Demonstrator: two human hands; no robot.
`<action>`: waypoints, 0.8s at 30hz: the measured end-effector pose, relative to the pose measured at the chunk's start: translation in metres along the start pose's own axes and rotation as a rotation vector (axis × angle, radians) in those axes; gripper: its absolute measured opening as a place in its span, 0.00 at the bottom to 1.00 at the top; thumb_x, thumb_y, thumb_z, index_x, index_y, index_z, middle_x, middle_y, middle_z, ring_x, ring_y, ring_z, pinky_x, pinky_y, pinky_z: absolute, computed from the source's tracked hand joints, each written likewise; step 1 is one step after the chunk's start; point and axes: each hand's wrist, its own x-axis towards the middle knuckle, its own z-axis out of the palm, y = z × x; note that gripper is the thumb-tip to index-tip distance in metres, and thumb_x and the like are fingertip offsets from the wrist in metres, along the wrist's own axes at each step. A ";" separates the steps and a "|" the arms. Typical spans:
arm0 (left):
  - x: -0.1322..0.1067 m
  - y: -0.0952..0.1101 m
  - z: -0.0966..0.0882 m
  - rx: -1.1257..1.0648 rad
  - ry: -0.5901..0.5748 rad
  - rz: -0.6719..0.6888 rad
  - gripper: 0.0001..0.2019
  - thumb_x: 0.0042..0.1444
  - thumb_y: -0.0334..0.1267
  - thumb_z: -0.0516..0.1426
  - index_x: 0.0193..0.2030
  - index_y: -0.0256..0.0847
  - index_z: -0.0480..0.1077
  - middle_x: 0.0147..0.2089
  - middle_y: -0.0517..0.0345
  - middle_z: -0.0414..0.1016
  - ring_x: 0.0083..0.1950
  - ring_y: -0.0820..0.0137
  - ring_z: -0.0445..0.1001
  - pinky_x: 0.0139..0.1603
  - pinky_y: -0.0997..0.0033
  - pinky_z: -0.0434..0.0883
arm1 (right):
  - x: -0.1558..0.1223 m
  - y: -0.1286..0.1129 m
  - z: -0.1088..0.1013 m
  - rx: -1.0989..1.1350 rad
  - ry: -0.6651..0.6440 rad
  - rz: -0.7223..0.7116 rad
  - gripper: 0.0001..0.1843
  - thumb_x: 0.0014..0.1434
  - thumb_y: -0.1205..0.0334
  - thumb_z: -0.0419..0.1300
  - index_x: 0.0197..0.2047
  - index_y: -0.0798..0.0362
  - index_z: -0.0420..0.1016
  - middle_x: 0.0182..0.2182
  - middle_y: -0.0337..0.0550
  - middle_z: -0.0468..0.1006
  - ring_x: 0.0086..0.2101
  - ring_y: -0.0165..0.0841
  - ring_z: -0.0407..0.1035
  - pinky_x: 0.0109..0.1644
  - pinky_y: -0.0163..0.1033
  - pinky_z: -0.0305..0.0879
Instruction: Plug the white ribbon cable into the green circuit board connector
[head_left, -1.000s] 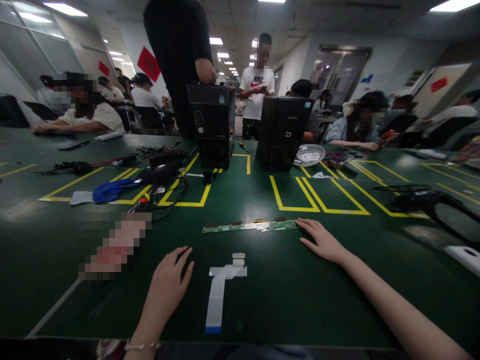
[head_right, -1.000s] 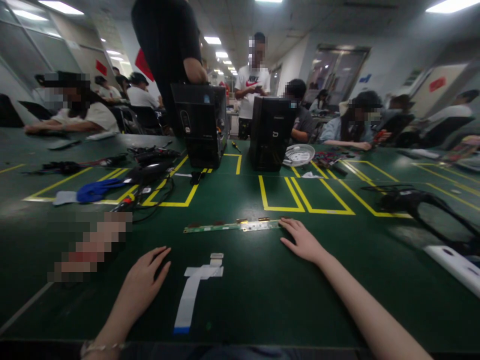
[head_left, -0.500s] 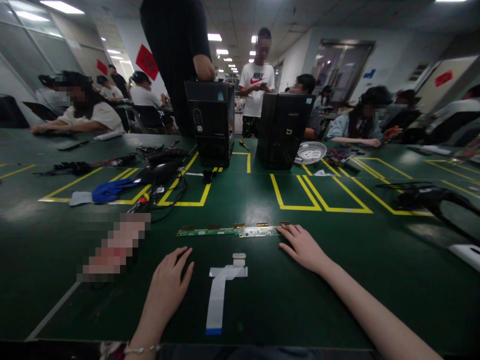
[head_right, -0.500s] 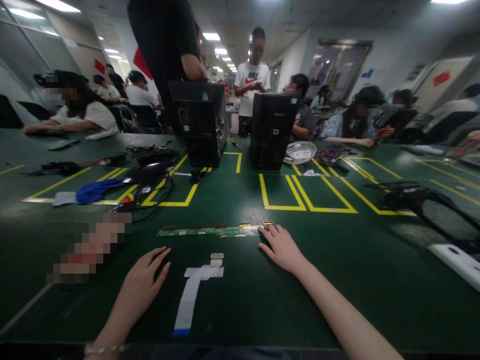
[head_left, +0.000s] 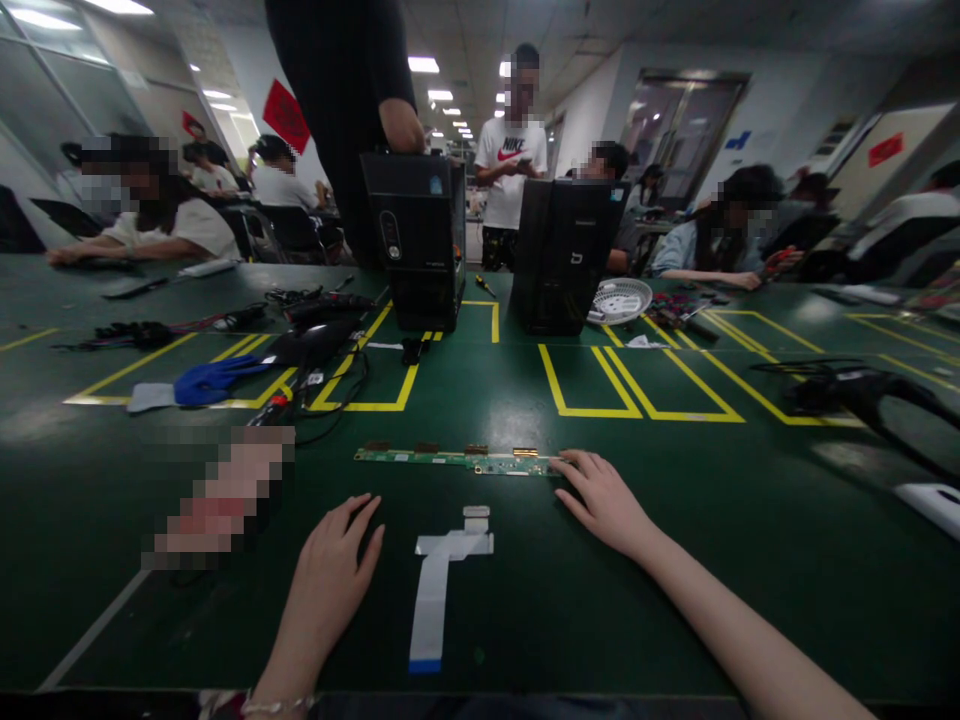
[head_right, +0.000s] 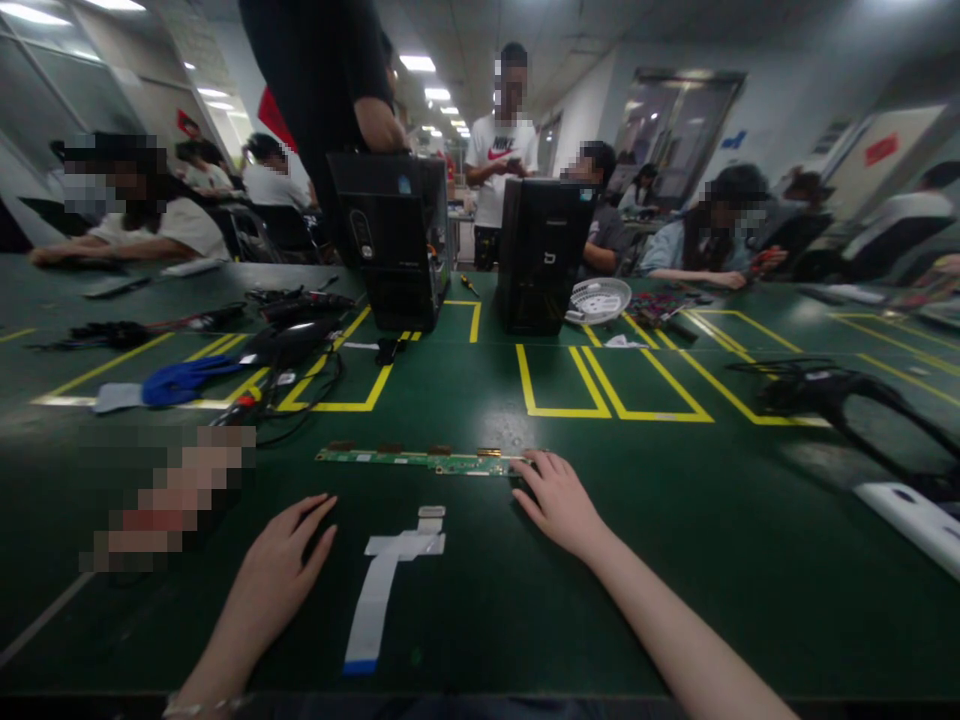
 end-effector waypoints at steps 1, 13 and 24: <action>0.000 0.000 0.000 -0.001 0.002 0.003 0.23 0.63 0.46 0.46 0.57 0.35 0.70 0.56 0.42 0.70 0.56 0.54 0.69 0.57 0.49 0.67 | 0.001 -0.003 0.001 0.020 -0.005 -0.021 0.22 0.65 0.55 0.50 0.60 0.52 0.66 0.56 0.53 0.67 0.55 0.43 0.61 0.59 0.53 0.60; -0.002 -0.001 0.000 -0.025 -0.009 -0.012 0.23 0.63 0.47 0.46 0.58 0.39 0.68 0.57 0.44 0.69 0.59 0.54 0.68 0.58 0.48 0.66 | 0.005 -0.013 0.009 0.115 -0.140 -0.037 0.28 0.66 0.48 0.47 0.67 0.47 0.57 0.66 0.48 0.56 0.64 0.42 0.49 0.67 0.55 0.48; -0.006 0.082 -0.008 -0.200 -0.090 0.350 0.16 0.64 0.37 0.49 0.57 0.42 0.68 0.58 0.50 0.70 0.62 0.59 0.65 0.60 0.54 0.68 | 0.002 -0.024 0.003 0.146 -0.165 -0.075 0.30 0.66 0.48 0.48 0.68 0.48 0.55 0.66 0.49 0.54 0.65 0.42 0.48 0.67 0.56 0.46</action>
